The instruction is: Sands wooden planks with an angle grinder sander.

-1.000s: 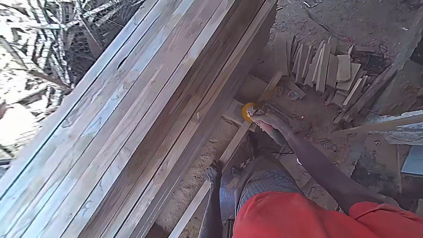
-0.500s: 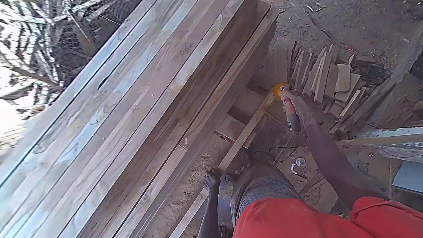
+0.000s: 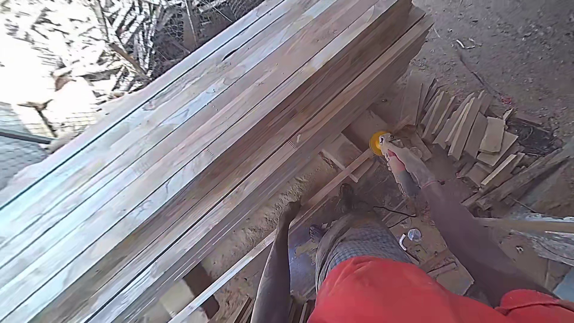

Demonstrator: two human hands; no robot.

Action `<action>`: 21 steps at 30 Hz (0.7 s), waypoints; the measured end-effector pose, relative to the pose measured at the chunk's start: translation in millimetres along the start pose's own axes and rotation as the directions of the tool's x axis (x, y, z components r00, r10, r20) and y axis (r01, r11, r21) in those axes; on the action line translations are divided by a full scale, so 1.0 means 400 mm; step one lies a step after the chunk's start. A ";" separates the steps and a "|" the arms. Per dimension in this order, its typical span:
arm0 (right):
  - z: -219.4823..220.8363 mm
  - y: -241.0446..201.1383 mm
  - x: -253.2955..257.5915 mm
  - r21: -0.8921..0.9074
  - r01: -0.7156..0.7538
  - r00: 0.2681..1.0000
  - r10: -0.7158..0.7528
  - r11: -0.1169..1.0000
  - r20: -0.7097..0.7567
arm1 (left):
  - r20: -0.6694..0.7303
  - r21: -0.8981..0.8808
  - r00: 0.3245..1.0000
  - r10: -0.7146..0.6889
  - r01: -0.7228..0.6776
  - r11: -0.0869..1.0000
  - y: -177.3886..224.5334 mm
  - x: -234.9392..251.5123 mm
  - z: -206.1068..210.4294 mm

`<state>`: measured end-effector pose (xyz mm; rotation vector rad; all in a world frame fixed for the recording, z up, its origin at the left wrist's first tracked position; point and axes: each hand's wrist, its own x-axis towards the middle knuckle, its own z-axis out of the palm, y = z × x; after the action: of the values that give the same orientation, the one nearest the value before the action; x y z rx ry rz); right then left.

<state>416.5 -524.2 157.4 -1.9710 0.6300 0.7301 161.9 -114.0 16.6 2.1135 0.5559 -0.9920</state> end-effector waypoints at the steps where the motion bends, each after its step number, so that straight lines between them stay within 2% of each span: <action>1: 0.055 0.011 -0.032 -0.058 0.022 0.997 -0.017 0.998 0.076 | -0.011 0.127 1.000 0.029 -0.028 0.992 -0.050 -0.013 0.007; 3: 0.182 0.051 -0.083 -0.148 0.050 0.974 -0.015 0.988 0.228 | -0.046 0.232 0.998 -0.047 0.056 0.971 -0.142 -0.061 0.020; 6: 0.387 0.097 -0.181 -0.268 0.181 0.895 -0.045 0.946 0.445 | -0.168 0.221 0.972 -0.162 0.198 0.955 -0.233 -0.140 0.031; 9: 0.523 0.106 -0.283 -0.401 0.338 0.833 -0.072 0.851 0.549 | -0.302 0.176 0.930 -0.209 0.270 0.947 -0.260 -0.153 0.061; 11: 0.558 0.105 -0.308 -0.468 0.384 0.831 -0.077 0.796 0.551 | -0.351 0.117 0.898 -0.266 0.324 0.939 -0.249 -0.160 0.068; 13: 0.546 0.106 -0.295 -0.454 0.378 0.836 -0.087 0.807 0.541 | -0.387 0.095 0.871 -0.303 0.364 0.926 -0.245 -0.169 0.072; 15: 0.490 0.110 -0.249 -0.364 0.327 0.856 -0.110 0.872 0.505 | -0.407 0.093 0.856 -0.319 0.386 0.918 -0.250 -0.172 0.075; 17: 0.398 0.114 -0.185 -0.229 0.214 0.903 -0.102 0.950 0.418 | -0.413 0.123 0.850 -0.326 0.407 0.905 -0.256 -0.167 0.077; 19: 0.278 0.094 -0.147 -0.162 0.101 0.952 -0.048 0.982 0.303 | -0.429 0.144 0.844 -0.322 0.415 0.898 -0.254 -0.167 0.079; 21: 0.159 0.056 -0.143 -0.082 0.051 0.978 -0.033 0.995 0.205 | -0.452 0.129 0.832 -0.323 0.419 0.899 -0.258 -0.165 0.085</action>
<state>346.3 -470.3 159.0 -1.9506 0.4390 0.9322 40.2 -78.4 9.4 2.5008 1.1614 -0.8264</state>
